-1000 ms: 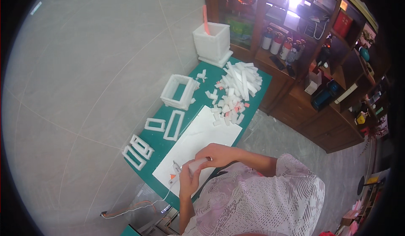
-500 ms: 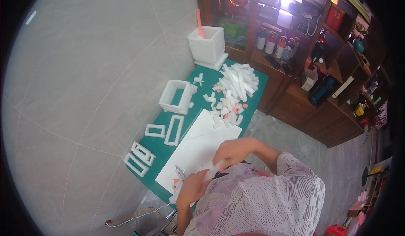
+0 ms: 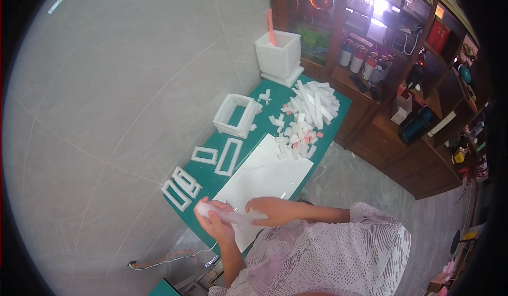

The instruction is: Assembling and gluing white foam strips into frames or structures using a hot glue gun.

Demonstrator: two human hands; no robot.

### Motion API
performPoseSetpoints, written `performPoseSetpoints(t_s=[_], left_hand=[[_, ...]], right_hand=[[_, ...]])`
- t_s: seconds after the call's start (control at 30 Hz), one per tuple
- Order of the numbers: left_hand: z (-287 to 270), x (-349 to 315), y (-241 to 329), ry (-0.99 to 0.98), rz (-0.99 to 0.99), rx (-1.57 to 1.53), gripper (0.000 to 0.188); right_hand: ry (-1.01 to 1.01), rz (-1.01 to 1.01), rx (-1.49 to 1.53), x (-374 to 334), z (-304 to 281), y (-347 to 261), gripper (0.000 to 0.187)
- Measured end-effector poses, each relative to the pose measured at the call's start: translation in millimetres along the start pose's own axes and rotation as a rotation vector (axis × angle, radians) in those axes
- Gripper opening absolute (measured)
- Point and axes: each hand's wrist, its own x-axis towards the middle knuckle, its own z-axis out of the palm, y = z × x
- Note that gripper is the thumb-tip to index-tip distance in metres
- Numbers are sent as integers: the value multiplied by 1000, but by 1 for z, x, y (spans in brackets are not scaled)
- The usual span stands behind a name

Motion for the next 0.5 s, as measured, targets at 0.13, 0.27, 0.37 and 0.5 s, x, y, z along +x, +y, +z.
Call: performPoseSetpoints(t_s=[0.13,0.27,0.37,0.5], left_hand=[[6,-3,-5,132,-21,-58,41],[4,-4,-6,165,-11,-40,41],[-3,0,-7,229,15,-58,41],[-13,2,-6,294,-9,-66,41]], right_hand=[[-132,-36,-215,-6,11,19,43],[-293,53,-305,-6,2,23,41],[-342,48,-340,-6,5,34,40],[-359,26,-277,-6,5,41,36]])
